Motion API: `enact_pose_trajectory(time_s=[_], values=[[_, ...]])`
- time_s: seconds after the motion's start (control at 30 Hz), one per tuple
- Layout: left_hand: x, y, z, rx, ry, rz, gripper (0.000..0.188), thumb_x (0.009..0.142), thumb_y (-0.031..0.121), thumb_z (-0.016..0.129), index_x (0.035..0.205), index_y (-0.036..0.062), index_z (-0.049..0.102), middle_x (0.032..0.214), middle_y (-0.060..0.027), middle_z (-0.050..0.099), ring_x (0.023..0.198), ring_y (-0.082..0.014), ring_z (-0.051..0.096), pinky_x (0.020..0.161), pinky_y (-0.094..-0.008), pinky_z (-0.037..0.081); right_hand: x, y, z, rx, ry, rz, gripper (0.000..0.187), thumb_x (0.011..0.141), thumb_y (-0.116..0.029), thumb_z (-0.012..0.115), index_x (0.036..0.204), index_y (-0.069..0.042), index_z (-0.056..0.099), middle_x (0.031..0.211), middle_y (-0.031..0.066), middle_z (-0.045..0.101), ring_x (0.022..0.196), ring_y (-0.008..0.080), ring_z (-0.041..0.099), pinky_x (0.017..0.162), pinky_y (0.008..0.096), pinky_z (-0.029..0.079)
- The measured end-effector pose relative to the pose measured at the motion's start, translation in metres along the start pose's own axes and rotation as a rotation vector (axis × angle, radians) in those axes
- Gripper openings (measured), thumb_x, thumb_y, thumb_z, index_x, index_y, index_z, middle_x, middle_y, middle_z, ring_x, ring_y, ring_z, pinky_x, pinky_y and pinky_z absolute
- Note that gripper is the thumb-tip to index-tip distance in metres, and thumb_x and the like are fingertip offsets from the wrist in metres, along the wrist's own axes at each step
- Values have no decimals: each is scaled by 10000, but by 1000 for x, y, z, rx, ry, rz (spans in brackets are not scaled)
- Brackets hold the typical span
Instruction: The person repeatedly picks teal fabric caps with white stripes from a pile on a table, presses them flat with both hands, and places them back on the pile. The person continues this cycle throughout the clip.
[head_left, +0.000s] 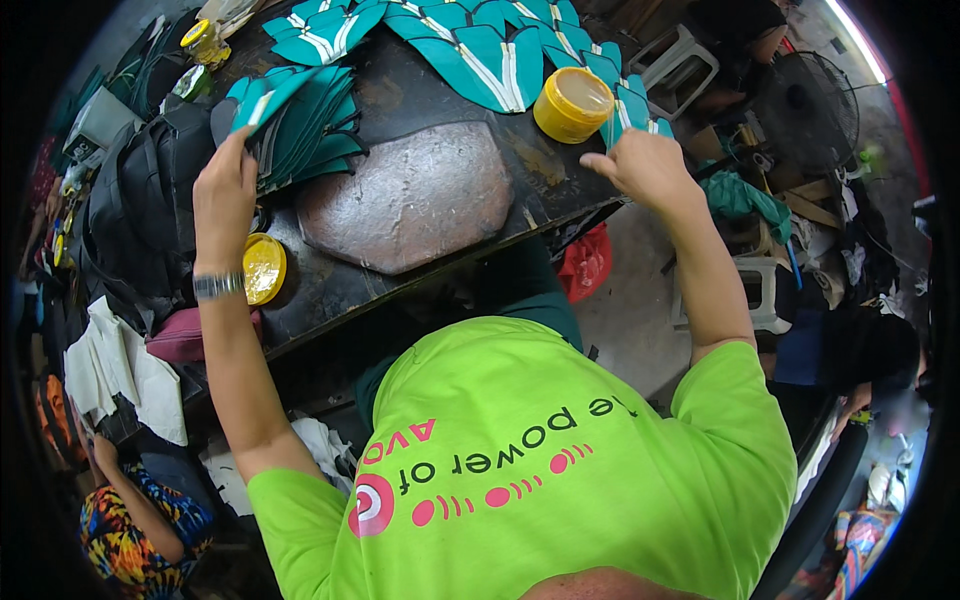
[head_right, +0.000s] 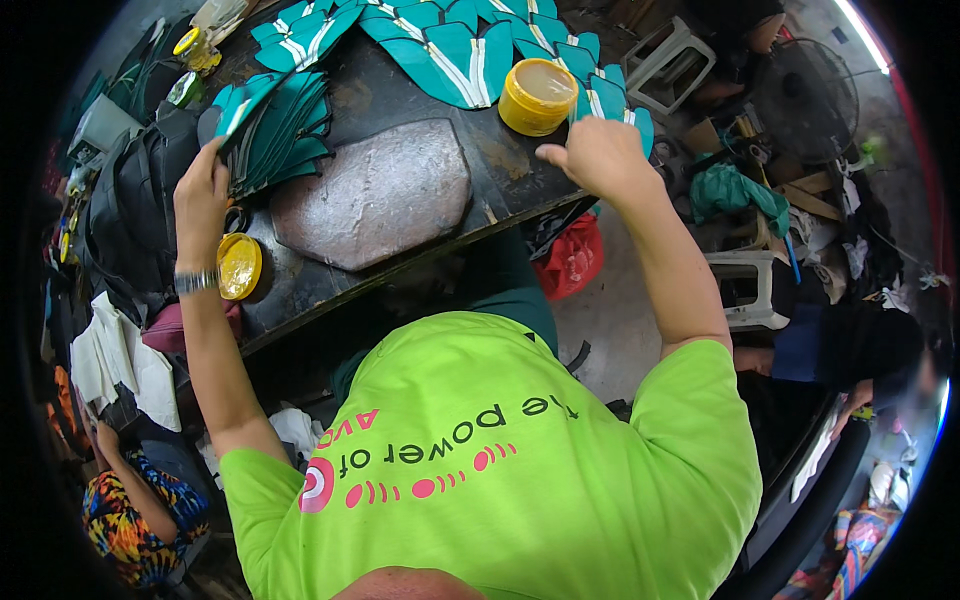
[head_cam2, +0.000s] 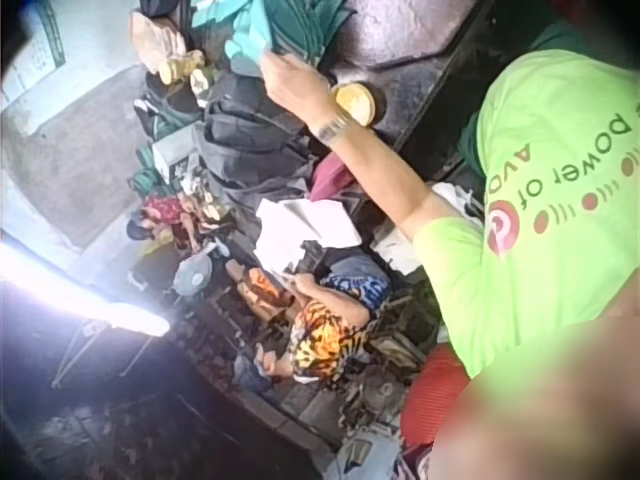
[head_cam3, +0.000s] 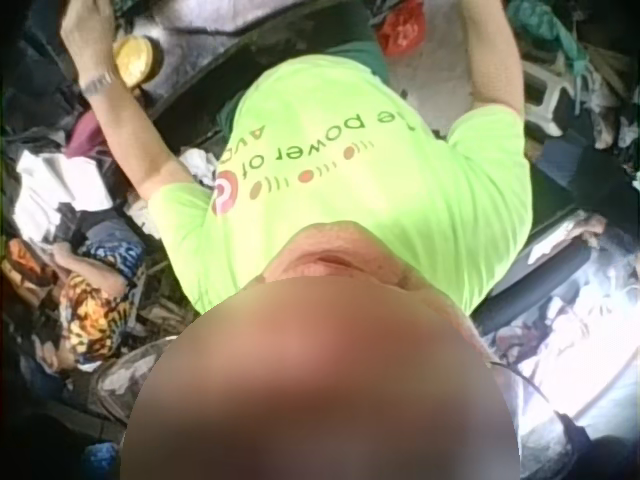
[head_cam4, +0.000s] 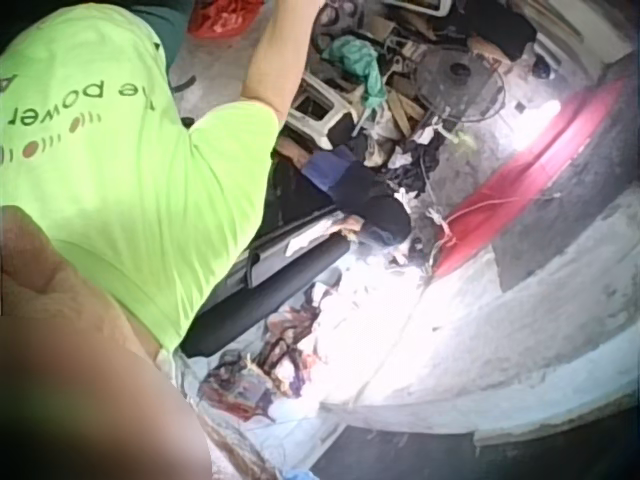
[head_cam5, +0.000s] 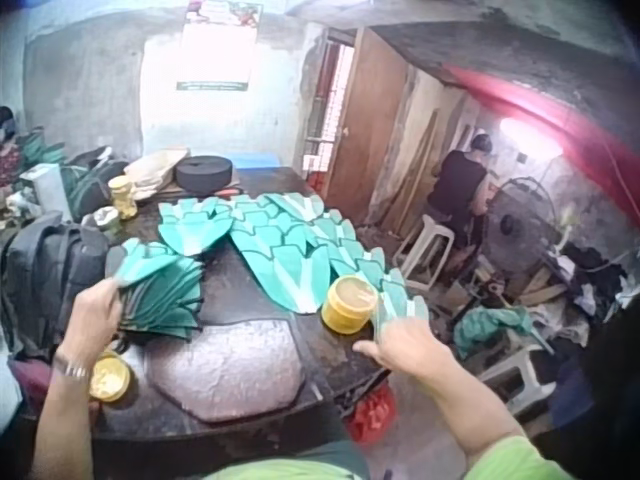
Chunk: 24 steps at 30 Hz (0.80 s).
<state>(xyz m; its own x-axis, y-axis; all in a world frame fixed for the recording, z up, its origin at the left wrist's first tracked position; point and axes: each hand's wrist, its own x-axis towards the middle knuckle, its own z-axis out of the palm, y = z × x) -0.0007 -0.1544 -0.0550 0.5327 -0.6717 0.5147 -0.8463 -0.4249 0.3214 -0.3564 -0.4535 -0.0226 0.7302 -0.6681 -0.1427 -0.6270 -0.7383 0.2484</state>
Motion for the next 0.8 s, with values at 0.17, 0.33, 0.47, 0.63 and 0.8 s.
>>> enact_pose_trajectory(time_s=[0.17,0.33,0.47,0.63,0.8], values=[[-80,51,4,-405,-97,277,406,718,-179,602,1057,34,668,1086,-151,703,1060,-344,675,917,-407,542,-23,-10,-10,740,52,-123,545,979,-511,585,890,-5,769,890,153,692,782,244,658,701,385,504],[-101,70,31,-396,-318,261,331,776,-129,572,1060,30,630,1259,-131,663,1250,-359,583,1049,-451,475,11,-54,32,1327,201,-556,437,1076,-419,432,1117,-148,772,1209,121,670,1131,254,554,997,363,411],[-90,67,24,-466,-476,137,220,837,65,659,1054,35,645,1240,-139,671,1209,-359,595,1036,-435,459,26,-95,61,1018,318,-723,507,1085,-475,301,1253,-266,732,1574,124,407,1499,405,199,1200,582,122],[-87,84,49,-211,-412,104,372,880,110,623,1252,107,622,1376,-124,592,1300,-326,521,1087,-451,398,8,-133,80,235,368,-553,617,977,-654,427,1504,-334,465,1660,73,250,1554,347,84,1181,691,19],[-93,81,75,35,-369,248,531,987,269,463,1512,191,447,1586,-95,394,1497,-299,298,1218,-517,195,14,-129,82,309,319,-578,747,922,-725,437,1572,-375,325,1682,61,186,1559,328,71,1178,702,20]])
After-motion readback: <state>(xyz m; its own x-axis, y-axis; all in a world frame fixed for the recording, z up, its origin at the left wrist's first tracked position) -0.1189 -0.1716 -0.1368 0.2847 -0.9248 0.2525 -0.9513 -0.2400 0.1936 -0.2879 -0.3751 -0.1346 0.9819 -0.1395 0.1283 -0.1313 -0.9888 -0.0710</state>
